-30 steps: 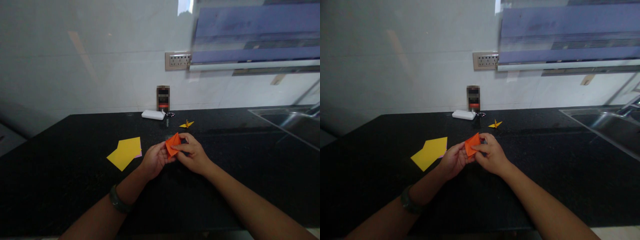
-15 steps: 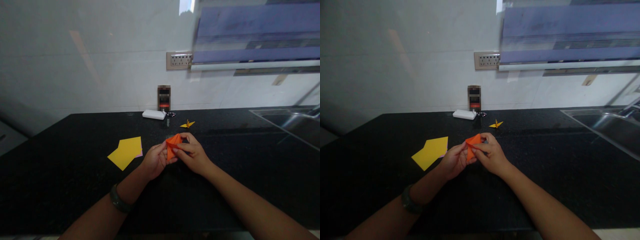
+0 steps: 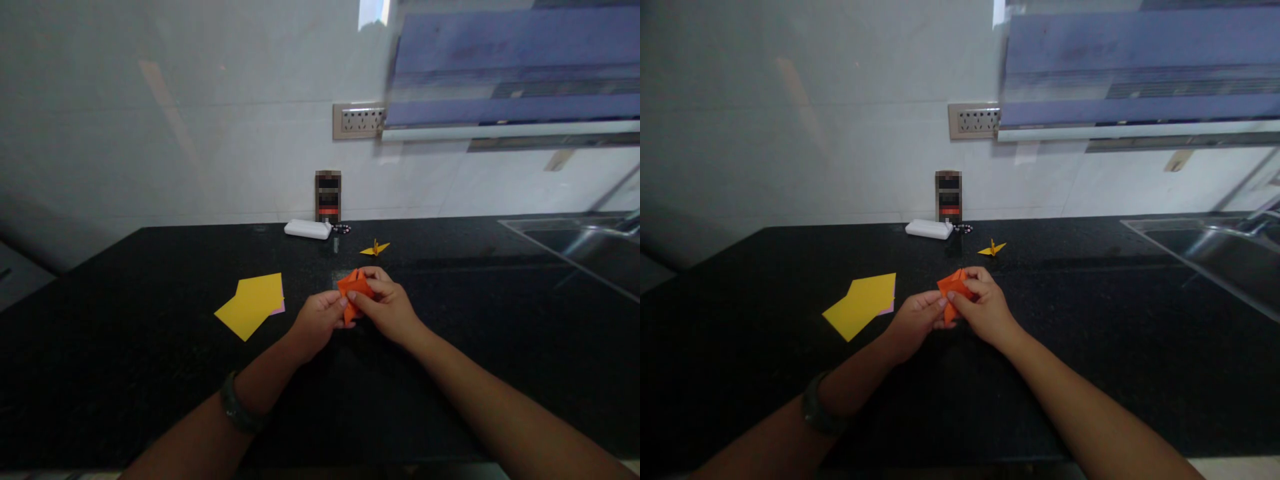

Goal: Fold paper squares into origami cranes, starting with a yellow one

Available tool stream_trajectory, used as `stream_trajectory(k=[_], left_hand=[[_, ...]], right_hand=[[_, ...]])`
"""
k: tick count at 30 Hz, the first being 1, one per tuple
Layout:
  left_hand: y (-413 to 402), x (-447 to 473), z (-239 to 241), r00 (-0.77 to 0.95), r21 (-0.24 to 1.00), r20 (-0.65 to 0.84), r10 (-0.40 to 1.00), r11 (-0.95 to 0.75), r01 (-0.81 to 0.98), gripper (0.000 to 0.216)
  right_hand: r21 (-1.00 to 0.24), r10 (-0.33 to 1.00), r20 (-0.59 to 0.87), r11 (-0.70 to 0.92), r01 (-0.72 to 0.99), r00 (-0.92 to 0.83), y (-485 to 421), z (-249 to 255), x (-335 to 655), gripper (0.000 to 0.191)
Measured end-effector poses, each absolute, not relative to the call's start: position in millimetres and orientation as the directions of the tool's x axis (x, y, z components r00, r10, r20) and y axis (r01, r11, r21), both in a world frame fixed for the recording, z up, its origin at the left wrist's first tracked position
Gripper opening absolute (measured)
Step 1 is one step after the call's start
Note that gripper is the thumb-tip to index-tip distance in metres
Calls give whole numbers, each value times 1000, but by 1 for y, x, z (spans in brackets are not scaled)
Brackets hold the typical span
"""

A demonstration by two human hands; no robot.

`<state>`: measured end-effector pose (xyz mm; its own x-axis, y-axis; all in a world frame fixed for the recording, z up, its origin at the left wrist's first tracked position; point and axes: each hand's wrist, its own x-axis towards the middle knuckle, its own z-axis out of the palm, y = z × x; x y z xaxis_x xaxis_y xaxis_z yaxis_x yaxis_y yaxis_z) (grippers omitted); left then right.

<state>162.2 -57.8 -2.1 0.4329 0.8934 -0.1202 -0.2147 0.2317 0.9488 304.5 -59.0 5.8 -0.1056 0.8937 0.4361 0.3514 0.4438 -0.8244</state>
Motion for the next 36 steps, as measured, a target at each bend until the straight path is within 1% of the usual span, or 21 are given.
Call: stream_trajectory(k=[3,7,11,14,16,20,22,24,26,30,36], left_hand=[[-58,162,-2,443,948,-115,889,232,-219,25],[-58,163,-1,427,941,-130,895,247,-230,22],[-58,163,-1,415,934,-139,899,258,-247,22],[-57,162,0,404,915,-133,905,269,-301,23],[-56,162,0,405,886,-137,904,294,-359,22],[-54,160,1,422,791,-148,895,363,-492,15],[-53,160,2,450,730,-161,878,413,-544,19],[-52,159,3,480,695,-172,860,451,-560,27],[-53,159,4,480,706,-178,859,451,-546,29],[-55,159,3,444,752,-179,878,414,-513,24],[-56,159,1,488,812,-139,862,381,-442,28]], right_hand=[[-828,894,437,444,343,-102,-59,7,304,10],[-807,880,458,471,357,-126,-61,8,304,9],[-746,831,531,551,376,-165,-62,8,302,11],[-688,785,605,601,407,-135,-63,7,302,14],[-653,758,639,625,428,-131,-63,7,302,15],[-592,731,648,659,464,-212,-63,7,304,20],[-574,727,644,665,479,-237,-64,7,304,20],[-565,725,641,669,483,-253,-64,8,305,20],[-560,721,642,674,482,-262,-64,8,305,20],[-555,717,636,682,476,-285,-64,8,305,20],[-516,700,620,705,487,-355,-65,10,306,22]])
